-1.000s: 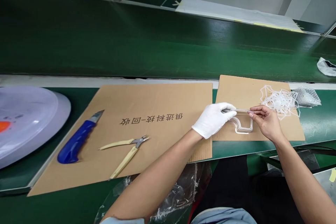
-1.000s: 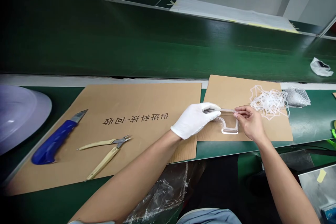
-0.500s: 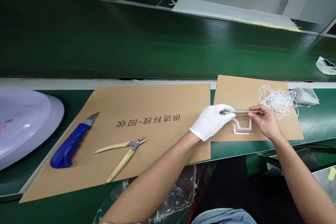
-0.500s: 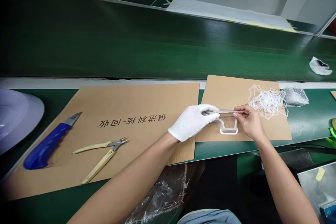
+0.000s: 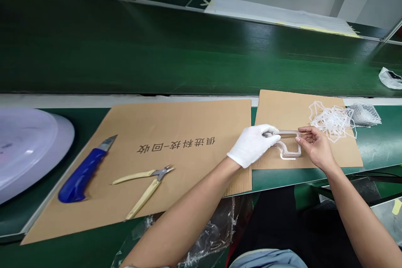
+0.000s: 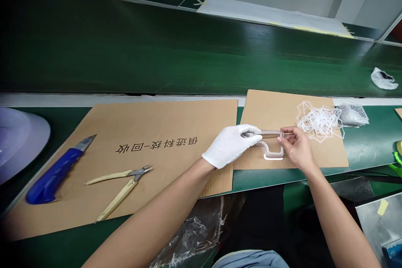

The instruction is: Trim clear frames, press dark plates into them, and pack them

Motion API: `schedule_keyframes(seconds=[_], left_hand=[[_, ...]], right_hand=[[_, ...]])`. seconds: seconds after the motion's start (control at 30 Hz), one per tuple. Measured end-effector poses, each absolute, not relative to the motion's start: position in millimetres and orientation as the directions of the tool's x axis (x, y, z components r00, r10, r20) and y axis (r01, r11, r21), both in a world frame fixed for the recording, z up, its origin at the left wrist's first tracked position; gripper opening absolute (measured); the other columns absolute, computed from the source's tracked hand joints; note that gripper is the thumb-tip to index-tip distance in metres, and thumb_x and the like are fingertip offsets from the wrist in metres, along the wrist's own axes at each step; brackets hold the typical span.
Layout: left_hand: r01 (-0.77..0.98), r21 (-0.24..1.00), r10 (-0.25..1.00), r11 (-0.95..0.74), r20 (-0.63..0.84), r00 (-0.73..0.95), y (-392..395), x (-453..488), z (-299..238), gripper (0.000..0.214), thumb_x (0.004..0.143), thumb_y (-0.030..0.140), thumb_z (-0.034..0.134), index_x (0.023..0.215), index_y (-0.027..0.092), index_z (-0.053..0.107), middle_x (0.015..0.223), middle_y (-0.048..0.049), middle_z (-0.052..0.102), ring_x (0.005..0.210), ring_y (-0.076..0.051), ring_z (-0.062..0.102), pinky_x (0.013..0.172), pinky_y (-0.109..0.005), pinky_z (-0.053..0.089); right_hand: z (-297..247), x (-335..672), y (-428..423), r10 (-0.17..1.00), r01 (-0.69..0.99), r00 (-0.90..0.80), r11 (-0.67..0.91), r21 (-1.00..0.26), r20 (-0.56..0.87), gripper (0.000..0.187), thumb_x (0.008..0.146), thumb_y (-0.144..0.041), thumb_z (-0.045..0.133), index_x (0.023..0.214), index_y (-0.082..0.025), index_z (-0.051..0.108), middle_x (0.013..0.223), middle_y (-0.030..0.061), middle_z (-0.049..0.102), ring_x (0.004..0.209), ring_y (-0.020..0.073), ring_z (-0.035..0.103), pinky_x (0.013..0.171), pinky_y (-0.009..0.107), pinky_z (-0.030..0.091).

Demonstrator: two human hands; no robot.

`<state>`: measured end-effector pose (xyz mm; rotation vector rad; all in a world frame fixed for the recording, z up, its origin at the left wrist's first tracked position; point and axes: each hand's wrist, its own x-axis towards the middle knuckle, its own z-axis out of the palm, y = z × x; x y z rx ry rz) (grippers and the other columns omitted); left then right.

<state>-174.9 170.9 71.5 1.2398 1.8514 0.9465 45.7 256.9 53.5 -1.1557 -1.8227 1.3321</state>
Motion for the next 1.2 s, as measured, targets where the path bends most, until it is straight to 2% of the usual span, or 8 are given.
schedule_keyframes(seconds=[0.17,0.37,0.5,0.57,0.67,0.9,1.1,1.2], left_hand=[[0.420,0.869,0.943,0.262,-0.138,-0.301,173.0,-174.5,65.7,0.017,0.084,0.035,0.070,0.093,0.024,0.080,0.091,0.0024,0.080,0.083,-0.018,0.070,0.077,-0.029,0.051],[0.455,0.849,0.940,0.268,-0.127,-0.316,174.2,-172.0,64.1,0.018,0.083,0.035,0.070,0.093,0.024,0.080,0.082,0.0028,0.075,0.074,-0.017,0.064,0.071,-0.029,0.048],[0.451,0.854,0.947,0.258,-0.130,-0.295,173.1,-170.6,66.5,0.018,0.082,0.034,0.070,0.093,0.024,0.079,0.087,0.0023,0.076,0.078,-0.018,0.065,0.072,-0.029,0.047],[0.449,0.854,0.945,0.263,-0.133,-0.299,172.6,-170.4,67.5,0.017,0.081,0.034,0.070,0.092,0.024,0.079,0.083,0.0026,0.075,0.075,-0.017,0.064,0.071,-0.029,0.047],[0.444,0.854,0.941,0.271,-0.137,-0.311,172.8,-171.1,67.9,0.018,0.080,0.034,0.070,0.091,0.023,0.079,0.077,0.0028,0.072,0.071,-0.017,0.062,0.069,-0.029,0.047],[0.425,0.870,0.943,0.252,-0.122,-0.309,176.6,-175.3,58.6,0.024,0.083,0.039,0.067,0.094,0.022,0.080,0.083,0.0004,0.075,0.075,-0.019,0.066,0.072,-0.030,0.048],[0.411,0.879,0.936,0.241,-0.100,-0.336,177.0,-175.1,53.7,0.037,0.086,0.043,0.068,0.116,0.023,0.078,0.078,0.0027,0.070,0.072,-0.017,0.065,0.074,-0.030,0.049],[0.395,0.892,0.939,0.218,-0.081,-0.335,177.4,-174.5,52.4,0.035,0.088,0.045,0.068,0.113,0.023,0.078,0.079,0.0019,0.071,0.073,-0.018,0.066,0.074,-0.030,0.050]], right_hand=[[47.9,62.5,231.4,0.898,0.336,-0.436,0.096,-0.937,-0.065,0.054,0.083,-0.050,0.083,0.129,-0.026,0.067,0.122,0.0111,0.066,0.099,0.0254,0.067,0.090,0.047,0.059],[45.1,67.4,217.0,0.870,0.350,-0.468,0.021,-0.937,-0.156,0.057,0.084,-0.046,0.081,0.133,-0.025,0.062,0.122,0.0113,0.066,0.115,0.0296,0.065,0.098,0.050,0.057],[46.4,56.3,213.6,0.899,0.353,-0.423,0.047,-0.935,-0.114,0.058,0.088,-0.048,0.078,0.138,-0.028,0.058,0.137,0.0126,0.061,0.129,0.0313,0.059,0.102,0.052,0.056],[43.9,49.5,211.9,0.916,0.365,-0.389,0.056,-0.929,-0.098,0.063,0.086,-0.049,0.079,0.141,-0.029,0.055,0.144,0.0133,0.056,0.129,0.0316,0.059,0.101,0.051,0.058],[37.3,42.6,210.7,0.927,0.397,-0.364,0.061,-0.916,-0.096,0.071,0.083,-0.049,0.080,0.145,-0.029,0.051,0.142,0.0133,0.057,0.126,0.0321,0.060,0.096,0.050,0.060],[29.9,39.9,215.9,0.929,0.336,-0.358,0.033,-0.941,-0.096,0.072,0.078,-0.045,0.084,0.141,-0.029,0.054,0.143,0.0112,0.059,0.123,0.0307,0.060,0.098,0.049,0.058],[30.2,38.5,216.0,0.923,0.316,-0.362,-0.012,-0.949,-0.132,0.083,0.076,-0.043,0.085,0.148,-0.031,0.046,0.149,0.0133,0.053,0.124,0.0310,0.060,0.102,0.052,0.056],[32.2,42.0,216.9,0.920,0.353,-0.365,-0.007,-0.936,-0.144,0.085,0.080,-0.049,0.082,0.152,-0.031,0.041,0.150,0.0143,0.053,0.124,0.0303,0.060,0.101,0.051,0.056]])
